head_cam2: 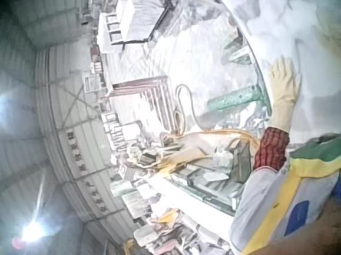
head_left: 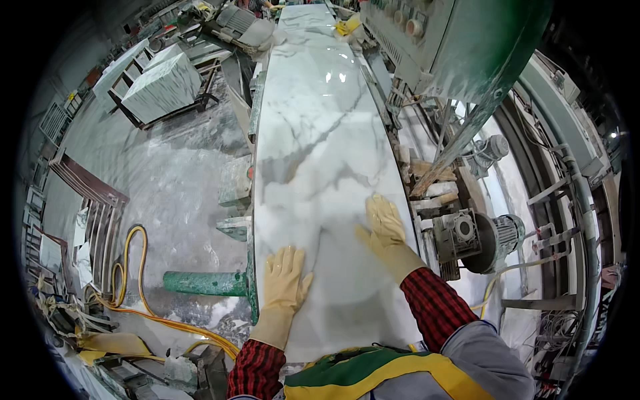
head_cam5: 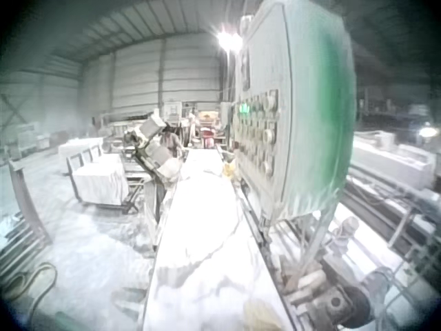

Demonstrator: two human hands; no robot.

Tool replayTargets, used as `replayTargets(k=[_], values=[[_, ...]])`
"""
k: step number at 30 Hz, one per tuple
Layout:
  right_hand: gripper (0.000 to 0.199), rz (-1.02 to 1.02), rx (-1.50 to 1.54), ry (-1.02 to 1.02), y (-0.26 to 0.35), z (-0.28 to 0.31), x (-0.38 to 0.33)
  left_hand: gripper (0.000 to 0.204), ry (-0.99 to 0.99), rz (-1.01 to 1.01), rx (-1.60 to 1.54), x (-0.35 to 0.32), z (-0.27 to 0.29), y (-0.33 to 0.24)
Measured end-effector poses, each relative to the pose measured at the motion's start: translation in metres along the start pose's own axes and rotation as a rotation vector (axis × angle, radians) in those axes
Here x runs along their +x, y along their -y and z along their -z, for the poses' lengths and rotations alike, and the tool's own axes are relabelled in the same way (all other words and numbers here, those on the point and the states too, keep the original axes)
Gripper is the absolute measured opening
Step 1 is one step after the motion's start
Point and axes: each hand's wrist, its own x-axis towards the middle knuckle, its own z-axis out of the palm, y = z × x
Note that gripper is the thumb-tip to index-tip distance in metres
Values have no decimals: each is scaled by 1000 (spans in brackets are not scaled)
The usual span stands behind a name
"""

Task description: The person repeatedly feeds large white marble-like slabs through a conveyor-based polishing machine in a factory. They guide each slab with gloved hands, flip it over, and return it to the machine for another pass, continuing this cycle throughout the clip.

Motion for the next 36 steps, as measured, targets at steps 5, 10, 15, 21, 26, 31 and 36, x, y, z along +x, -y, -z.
replayTargets(k=[5,10,15,21,26,31,36], values=[[81,-43,-1,14,-4,-4,21,70,8,9,19,2,-8,4],[86,-74,45,110,-11,-3,37,72,48,42,34,6,-3,-1],[87,-76,24,109,-22,-21,53,73,26,42,65,9,-8,4],[81,-158,6,59,-19,-42,27,76,79,26,93,23,-9,9],[77,240,119,-68,63,-3,-103,77,106,67,82,24,-17,13],[78,288,196,378,118,74,-235,77,55,55,84,24,-40,24],[74,27,195,455,83,129,-298,78,174,-62,78,-21,-10,-15]])
